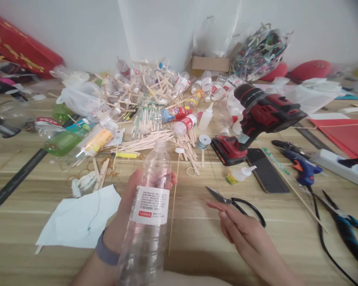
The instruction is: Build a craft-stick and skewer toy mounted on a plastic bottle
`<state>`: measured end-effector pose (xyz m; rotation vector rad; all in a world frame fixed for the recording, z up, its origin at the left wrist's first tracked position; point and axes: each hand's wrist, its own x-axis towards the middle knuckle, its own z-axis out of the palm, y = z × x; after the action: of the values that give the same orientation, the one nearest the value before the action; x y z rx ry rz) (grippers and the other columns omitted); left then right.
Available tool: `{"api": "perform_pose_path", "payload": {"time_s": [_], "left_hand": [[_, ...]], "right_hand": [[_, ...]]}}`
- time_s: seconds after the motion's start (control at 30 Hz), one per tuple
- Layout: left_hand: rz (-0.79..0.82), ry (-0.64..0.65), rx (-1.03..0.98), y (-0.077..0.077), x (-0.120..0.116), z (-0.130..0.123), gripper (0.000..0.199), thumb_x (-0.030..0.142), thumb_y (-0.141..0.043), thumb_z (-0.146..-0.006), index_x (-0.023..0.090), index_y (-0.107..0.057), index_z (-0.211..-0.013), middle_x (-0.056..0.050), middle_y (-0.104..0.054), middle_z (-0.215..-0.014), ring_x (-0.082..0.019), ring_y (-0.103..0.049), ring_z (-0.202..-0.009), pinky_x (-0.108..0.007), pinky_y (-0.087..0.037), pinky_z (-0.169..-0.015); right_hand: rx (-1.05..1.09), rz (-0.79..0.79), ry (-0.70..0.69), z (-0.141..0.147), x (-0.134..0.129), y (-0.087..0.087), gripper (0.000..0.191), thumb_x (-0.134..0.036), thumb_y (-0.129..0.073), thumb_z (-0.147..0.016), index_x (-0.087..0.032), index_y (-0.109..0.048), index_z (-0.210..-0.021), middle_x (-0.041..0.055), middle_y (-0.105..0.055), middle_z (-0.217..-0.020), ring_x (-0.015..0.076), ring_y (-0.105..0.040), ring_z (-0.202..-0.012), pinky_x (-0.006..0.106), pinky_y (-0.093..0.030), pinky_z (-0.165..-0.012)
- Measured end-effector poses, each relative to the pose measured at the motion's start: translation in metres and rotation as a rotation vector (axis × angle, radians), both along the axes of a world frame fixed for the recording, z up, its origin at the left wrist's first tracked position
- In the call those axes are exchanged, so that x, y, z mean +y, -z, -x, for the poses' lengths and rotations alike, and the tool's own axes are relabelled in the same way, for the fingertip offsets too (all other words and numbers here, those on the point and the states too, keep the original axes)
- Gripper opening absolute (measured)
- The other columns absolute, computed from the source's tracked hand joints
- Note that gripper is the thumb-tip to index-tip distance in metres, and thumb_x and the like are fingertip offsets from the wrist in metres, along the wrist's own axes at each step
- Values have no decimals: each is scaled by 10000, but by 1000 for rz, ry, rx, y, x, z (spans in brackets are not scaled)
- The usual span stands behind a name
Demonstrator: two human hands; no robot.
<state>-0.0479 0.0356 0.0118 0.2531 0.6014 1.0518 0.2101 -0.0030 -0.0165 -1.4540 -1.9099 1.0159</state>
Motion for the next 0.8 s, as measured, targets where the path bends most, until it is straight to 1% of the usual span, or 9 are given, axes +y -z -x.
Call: {"api": "perform_pose_path", "payload": {"time_s": [0.07,0.13,0.2,0.27,0.4,0.5,0.63,0.7,0.8], "left_hand": [[25,-54,35,-2,-1,0,489,537,-651,-856,91,-742,-1037,-106,-768,-1008,-165,-721,-898,-177,-542,-844],[45,-54,41,-3,-5,-3,478,533,-597,-896,106,-736,-1062,-92,-760,-1029,-158,-712,-927,-180,-537,-855],[32,-27,25,-2,-8,-9,489,542,-568,-913,118,-726,-1097,-81,-751,-1059,-154,-699,-961,-192,-524,-891],[23,-10,22,2,-11,-16,511,568,-582,-896,124,-724,-1106,-81,-747,-1066,-167,-691,-991,-209,-511,-920],[50,19,2,11,-10,-26,506,582,-549,-907,137,-742,-1051,-75,-763,-980,-205,-700,-1008,-251,-511,-930],[80,39,-38,15,-7,-27,485,571,-558,-906,140,-754,-1007,-57,-769,-888,-171,-720,-903,-220,-532,-861],[73,22,-80,20,-7,-24,489,586,-589,-882,149,-756,-1025,-46,-763,-897,-147,-707,-886,-191,-532,-802],[87,2,-52,21,-7,-25,480,572,-577,-895,152,-747,-1055,-48,-758,-944,-156,-695,-927,-205,-525,-818],[157,-17,35,21,-7,-27,463,556,-632,-859,146,-739,-1046,-58,-755,-924,-164,-692,-858,-235,-525,-779]], "right_hand": [[-69,-92,-64,-5,5,1,398,-380,-377,-1010,-196,-665,-1215,-12,-625,-571,145,-598,-476,244,-506,-488],[-136,-239,-73,-4,10,-1,376,-382,-497,-959,-202,-637,-1257,80,-757,-877,211,-729,-769,313,-593,-660],[-154,-376,-60,5,16,-5,414,-376,-584,-915,-210,-603,-1295,136,-710,-1205,281,-670,-1122,413,-577,-882],[-80,-427,-51,21,21,-7,354,-313,-522,-958,-222,-589,-1294,132,-664,-1305,264,-602,-1241,436,-524,-992],[168,-309,49,62,31,-4,305,-278,-451,-976,-208,-589,-1239,135,-702,-1220,242,-659,-1135,416,-536,-954],[316,-81,124,80,37,2,319,-368,-464,-969,-177,-605,-1183,104,-751,-992,205,-718,-826,323,-586,-695],[263,-31,143,78,41,4,314,-415,-509,-945,-171,-686,-857,22,-682,-657,150,-629,-591,241,-493,-528],[206,-55,189,71,43,2,283,-386,-547,-921,-172,-702,-819,1,-639,-595,128,-548,-518,231,-430,-483],[133,-125,264,59,45,-5,218,-344,-584,-887,-184,-727,-850,-9,-608,-597,122,-470,-500,245,-375,-477]]}}
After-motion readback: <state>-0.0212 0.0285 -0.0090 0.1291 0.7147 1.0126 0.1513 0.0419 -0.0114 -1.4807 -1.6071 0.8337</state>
